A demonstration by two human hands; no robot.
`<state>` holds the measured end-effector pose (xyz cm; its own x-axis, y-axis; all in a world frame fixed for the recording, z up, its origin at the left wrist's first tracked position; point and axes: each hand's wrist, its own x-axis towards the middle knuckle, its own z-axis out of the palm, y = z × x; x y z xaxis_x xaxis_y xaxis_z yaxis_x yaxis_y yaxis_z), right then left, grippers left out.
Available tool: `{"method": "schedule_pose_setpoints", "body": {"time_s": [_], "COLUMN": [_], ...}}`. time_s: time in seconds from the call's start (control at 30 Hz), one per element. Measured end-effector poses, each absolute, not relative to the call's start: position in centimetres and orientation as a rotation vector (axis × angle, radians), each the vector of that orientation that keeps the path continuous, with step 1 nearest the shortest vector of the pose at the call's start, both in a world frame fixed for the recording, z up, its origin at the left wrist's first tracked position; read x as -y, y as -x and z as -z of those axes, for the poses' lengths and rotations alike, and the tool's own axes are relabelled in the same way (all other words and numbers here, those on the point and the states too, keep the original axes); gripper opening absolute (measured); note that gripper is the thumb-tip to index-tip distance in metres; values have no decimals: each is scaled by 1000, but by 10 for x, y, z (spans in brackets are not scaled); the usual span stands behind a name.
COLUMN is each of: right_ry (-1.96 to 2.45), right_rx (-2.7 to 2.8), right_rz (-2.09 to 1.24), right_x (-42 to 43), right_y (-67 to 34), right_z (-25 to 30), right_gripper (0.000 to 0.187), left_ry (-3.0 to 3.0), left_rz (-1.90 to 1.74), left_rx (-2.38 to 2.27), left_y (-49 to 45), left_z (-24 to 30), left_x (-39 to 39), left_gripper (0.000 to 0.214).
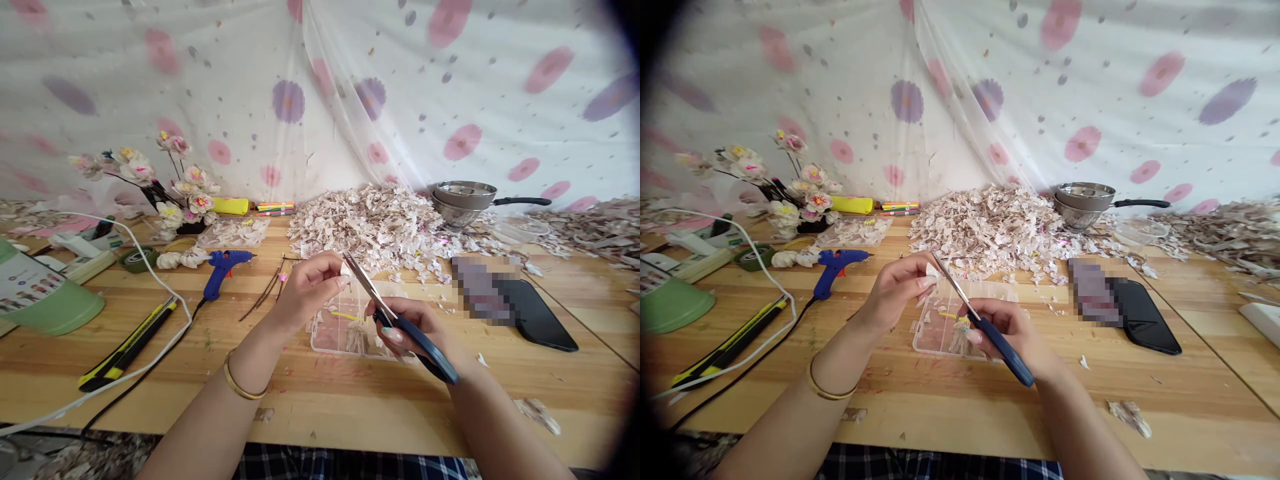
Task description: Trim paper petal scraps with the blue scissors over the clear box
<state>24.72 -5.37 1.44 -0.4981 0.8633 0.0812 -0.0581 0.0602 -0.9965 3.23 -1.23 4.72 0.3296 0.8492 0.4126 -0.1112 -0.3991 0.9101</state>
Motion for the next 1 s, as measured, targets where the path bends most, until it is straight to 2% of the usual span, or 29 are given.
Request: {"method": "schedule_pose_setpoints", "body": {"time_s": [0.17, 0.43, 0.77, 1.0], "right_ry": [731, 676, 734, 731], "right_rx": [1586, 1602, 1642, 1654], "right_rz": [-1560, -1553, -1591, -1566], "right_x": [54, 57, 53, 54], "right_y": [-250, -252, -255, -250], "right_z": [-10, -9, -13, -22], "right_gripper": [47, 50, 45, 43], "left_ry": [-1515, -1576, -1595, -1483], "left_rz": [-1180, -1126, -1106, -942], "left_rx": [-623, -610, -692, -702], "left_y": [-32, -30, -32, -24], "left_z": [-48, -47, -54, -53], "left_x": [13, 13, 15, 11], "left_gripper": [22, 20, 16, 18]}}
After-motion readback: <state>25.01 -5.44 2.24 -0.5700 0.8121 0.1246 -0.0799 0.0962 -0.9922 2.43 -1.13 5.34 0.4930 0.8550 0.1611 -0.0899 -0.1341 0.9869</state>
